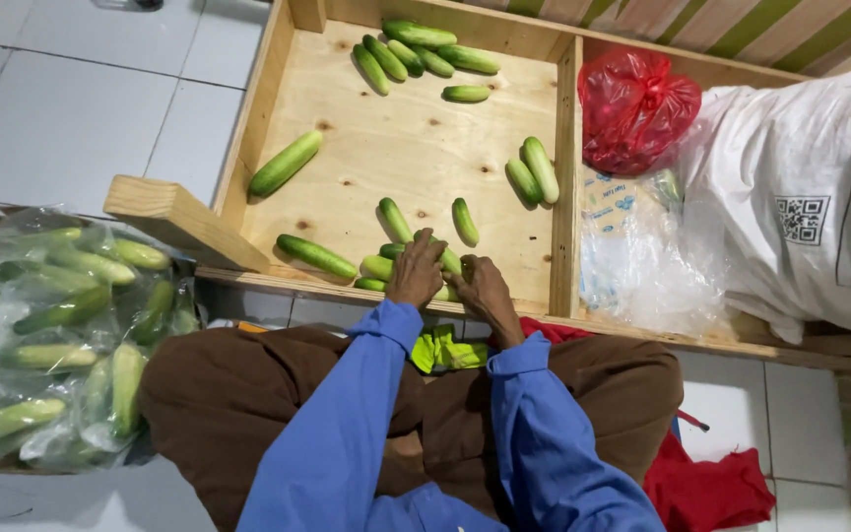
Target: The person picks up cucumbers from a crate, places them into small plastic bags, and then puts the bagged cucumbers into a larger plastic bag by hand.
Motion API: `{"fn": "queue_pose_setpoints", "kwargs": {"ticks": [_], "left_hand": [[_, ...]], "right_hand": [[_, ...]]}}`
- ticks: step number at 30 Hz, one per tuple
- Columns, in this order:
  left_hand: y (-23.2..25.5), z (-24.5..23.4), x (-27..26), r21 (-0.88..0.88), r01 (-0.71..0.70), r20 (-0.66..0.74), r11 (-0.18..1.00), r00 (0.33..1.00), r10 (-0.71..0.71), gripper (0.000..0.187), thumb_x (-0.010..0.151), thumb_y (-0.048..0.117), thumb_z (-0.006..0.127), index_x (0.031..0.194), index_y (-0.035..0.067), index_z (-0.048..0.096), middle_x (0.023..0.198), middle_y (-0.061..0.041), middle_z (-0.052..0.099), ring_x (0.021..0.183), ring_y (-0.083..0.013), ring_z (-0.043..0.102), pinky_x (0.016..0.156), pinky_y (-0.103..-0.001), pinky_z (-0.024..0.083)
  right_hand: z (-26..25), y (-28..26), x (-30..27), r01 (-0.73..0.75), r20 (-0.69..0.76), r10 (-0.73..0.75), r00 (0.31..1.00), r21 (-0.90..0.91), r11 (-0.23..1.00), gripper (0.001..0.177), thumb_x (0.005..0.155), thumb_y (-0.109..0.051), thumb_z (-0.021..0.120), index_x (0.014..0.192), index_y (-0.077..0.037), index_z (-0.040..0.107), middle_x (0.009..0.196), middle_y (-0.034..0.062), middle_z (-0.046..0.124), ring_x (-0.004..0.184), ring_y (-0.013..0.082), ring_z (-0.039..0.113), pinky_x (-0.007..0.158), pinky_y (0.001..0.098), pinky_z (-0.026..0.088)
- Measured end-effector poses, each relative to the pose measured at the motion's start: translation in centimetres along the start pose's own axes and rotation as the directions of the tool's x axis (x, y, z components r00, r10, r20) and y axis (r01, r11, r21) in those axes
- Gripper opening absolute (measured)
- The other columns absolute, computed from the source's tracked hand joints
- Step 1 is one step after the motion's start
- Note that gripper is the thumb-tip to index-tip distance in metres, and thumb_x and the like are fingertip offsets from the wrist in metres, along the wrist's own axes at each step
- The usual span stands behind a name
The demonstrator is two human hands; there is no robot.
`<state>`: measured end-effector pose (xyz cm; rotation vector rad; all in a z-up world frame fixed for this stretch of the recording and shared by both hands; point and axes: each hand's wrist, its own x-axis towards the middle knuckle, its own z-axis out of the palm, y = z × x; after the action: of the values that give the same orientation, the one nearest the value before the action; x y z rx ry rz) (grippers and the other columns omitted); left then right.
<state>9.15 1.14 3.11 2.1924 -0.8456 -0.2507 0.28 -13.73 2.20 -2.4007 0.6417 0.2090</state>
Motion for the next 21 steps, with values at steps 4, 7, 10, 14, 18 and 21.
{"fn": "queue_pose_setpoints", "kwargs": {"ticks": [4,7,10,14,18,21], "left_hand": [[0.5,-0.8,0.5,0.097,0.155,0.170,0.983,0.971,-0.170,0.038,0.092,0.020,0.064,0.130,0.023,0.068,0.157,-0.007,0.044,0.130,-0.0393,0.056,0.104,-0.054,0.045],[-0.8,0.9,0.1,0.218,0.066,0.136,0.974,0.986,-0.097,0.042,0.090,0.022,0.063,0.132,0.025,0.066,0.157,-0.005,0.044,0.137,-0.0393,0.047,0.109,-0.060,0.038],[-0.7,0.7,-0.3,0.303,-0.020,0.103,0.953,0.995,-0.012,0.049,0.090,0.023,0.062,0.139,0.026,0.061,0.156,-0.007,0.045,0.147,-0.0415,0.035,0.116,-0.068,0.026],[0.8,-0.3,-0.5,0.341,-0.083,0.128,0.936,0.991,0.042,0.056,0.094,0.018,0.059,0.149,0.029,0.051,0.160,-0.007,0.042,0.151,-0.0434,0.027,0.118,-0.074,0.019],[1.0,-0.2,-0.7,0.417,-0.140,0.151,0.898,0.985,0.084,0.059,0.095,0.023,0.063,0.151,0.033,0.045,0.159,-0.006,0.043,0.151,-0.0422,0.028,0.118,-0.075,0.019],[0.7,0.3,-0.5,0.443,-0.183,0.134,0.878,0.981,0.138,0.057,0.098,0.030,0.058,0.153,0.035,0.041,0.157,-0.005,0.045,0.150,-0.0412,0.030,0.118,-0.075,0.020]], "right_hand": [[1.4,2.0,1.5,-0.032,0.012,0.032,0.999,-0.003,0.999,0.042,0.094,-0.032,0.065,0.134,-0.019,0.062,0.105,0.0116,0.070,0.108,0.0370,0.070,0.088,0.0522,0.058],[0.2,1.0,0.1,-0.018,-0.005,0.018,1.000,0.042,0.999,0.041,0.093,-0.030,0.066,0.129,-0.011,0.060,0.103,0.0200,0.071,0.106,0.0442,0.070,0.089,0.0571,0.056],[0.4,1.1,-0.3,0.030,-0.068,-0.029,0.997,0.012,0.999,0.036,0.094,-0.022,0.062,0.129,-0.013,0.057,0.104,0.0234,0.067,0.104,0.0479,0.068,0.090,0.0591,0.055],[-0.5,0.2,-1.5,0.141,-0.178,-0.125,0.976,0.077,0.987,0.036,0.096,-0.017,0.059,0.132,-0.012,0.055,0.106,0.0250,0.060,0.102,0.0516,0.066,0.088,0.0601,0.054],[-0.2,0.1,-1.9,0.288,-0.402,-0.190,0.896,0.200,0.937,0.035,0.095,-0.013,0.067,0.129,-0.009,0.064,0.109,0.0248,0.058,0.095,0.0480,0.067,0.082,0.0525,0.058],[-0.6,-0.2,-2.3,0.374,-0.506,-0.188,0.842,0.294,0.880,0.034,0.095,-0.011,0.071,0.129,-0.010,0.068,0.112,0.0213,0.057,0.095,0.0442,0.067,0.077,0.0461,0.062]]}}
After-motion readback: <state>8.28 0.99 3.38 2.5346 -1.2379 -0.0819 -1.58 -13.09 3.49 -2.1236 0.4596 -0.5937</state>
